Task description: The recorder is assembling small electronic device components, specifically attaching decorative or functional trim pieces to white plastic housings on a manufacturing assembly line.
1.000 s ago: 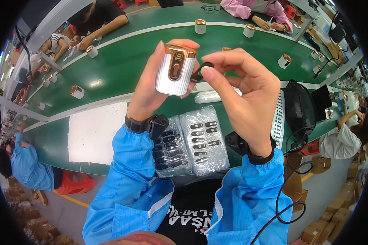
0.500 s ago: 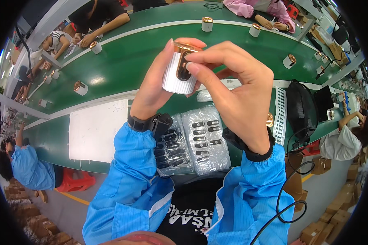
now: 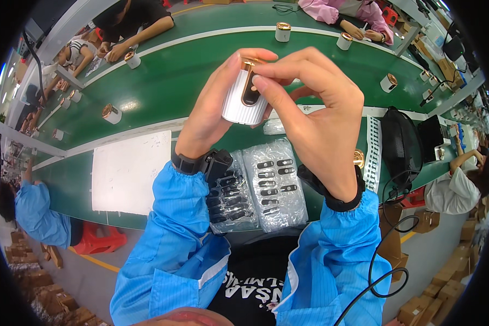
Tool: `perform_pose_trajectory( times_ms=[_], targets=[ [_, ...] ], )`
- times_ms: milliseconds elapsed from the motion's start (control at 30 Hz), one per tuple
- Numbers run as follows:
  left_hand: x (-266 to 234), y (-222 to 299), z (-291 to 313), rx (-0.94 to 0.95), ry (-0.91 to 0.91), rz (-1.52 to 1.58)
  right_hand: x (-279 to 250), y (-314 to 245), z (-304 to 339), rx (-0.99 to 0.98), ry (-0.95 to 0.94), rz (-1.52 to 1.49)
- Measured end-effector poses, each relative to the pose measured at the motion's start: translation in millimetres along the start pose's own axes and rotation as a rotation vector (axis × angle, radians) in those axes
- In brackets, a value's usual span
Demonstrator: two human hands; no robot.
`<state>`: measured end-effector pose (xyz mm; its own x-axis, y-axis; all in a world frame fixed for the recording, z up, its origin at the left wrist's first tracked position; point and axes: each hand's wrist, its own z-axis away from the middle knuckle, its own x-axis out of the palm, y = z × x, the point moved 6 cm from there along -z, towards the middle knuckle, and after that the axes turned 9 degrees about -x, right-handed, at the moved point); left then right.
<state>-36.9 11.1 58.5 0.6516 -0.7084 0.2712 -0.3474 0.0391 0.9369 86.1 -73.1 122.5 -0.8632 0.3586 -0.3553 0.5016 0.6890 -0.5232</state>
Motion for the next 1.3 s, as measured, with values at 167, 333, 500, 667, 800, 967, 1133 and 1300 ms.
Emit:
perform_pose_trajectory(
  times_ms=[167, 333, 500, 667, 800, 967, 1133, 1300],
  targets=[
    [2.5, 2.1, 2.7, 0.012, 0.065, -0.043, 5.2, 9.2, -6.0, -0.099, 0.022, 0.093],
    [-1.1, 1.9, 1.5, 0.029, -0.016, -0.056, 10.5, 29.7, -1.3, 0.021, -0.242, -0.180],
    [-2.4, 6.7, 6.1, 0.098, -0.009, -0.192, 6.8, 45.1, -3.5, 0.117, -0.262, -0.267],
    [-12.1, 12.2, 11.3, 0.170, 0.056, -0.544, 9.7, 53.2, -10.1, 0.103, -0.326, -0.233],
    [-33.3, -3.6, 3.6, 0.198, 0.120, -0.664, 22.4, 79.0, -16.3, 0.107, -0.406, -0.203],
    [-76.3, -14.4, -8.3, 0.252, 0.383, -0.954, 51.6, 153.7, -25.3, -0.138, -0.368, 0.268],
    [-80.6, -10.9, -3.6, 0.095, 0.280, -0.787, 93.6, 267.2, 8.6, -0.025, -0.532, 0.480],
    [-76.0, -17.8, -2.5, 0.068, 0.185, -0.811, 62.2, 246.7, 27.3, -0.049, -0.402, 0.553]
  ],
)
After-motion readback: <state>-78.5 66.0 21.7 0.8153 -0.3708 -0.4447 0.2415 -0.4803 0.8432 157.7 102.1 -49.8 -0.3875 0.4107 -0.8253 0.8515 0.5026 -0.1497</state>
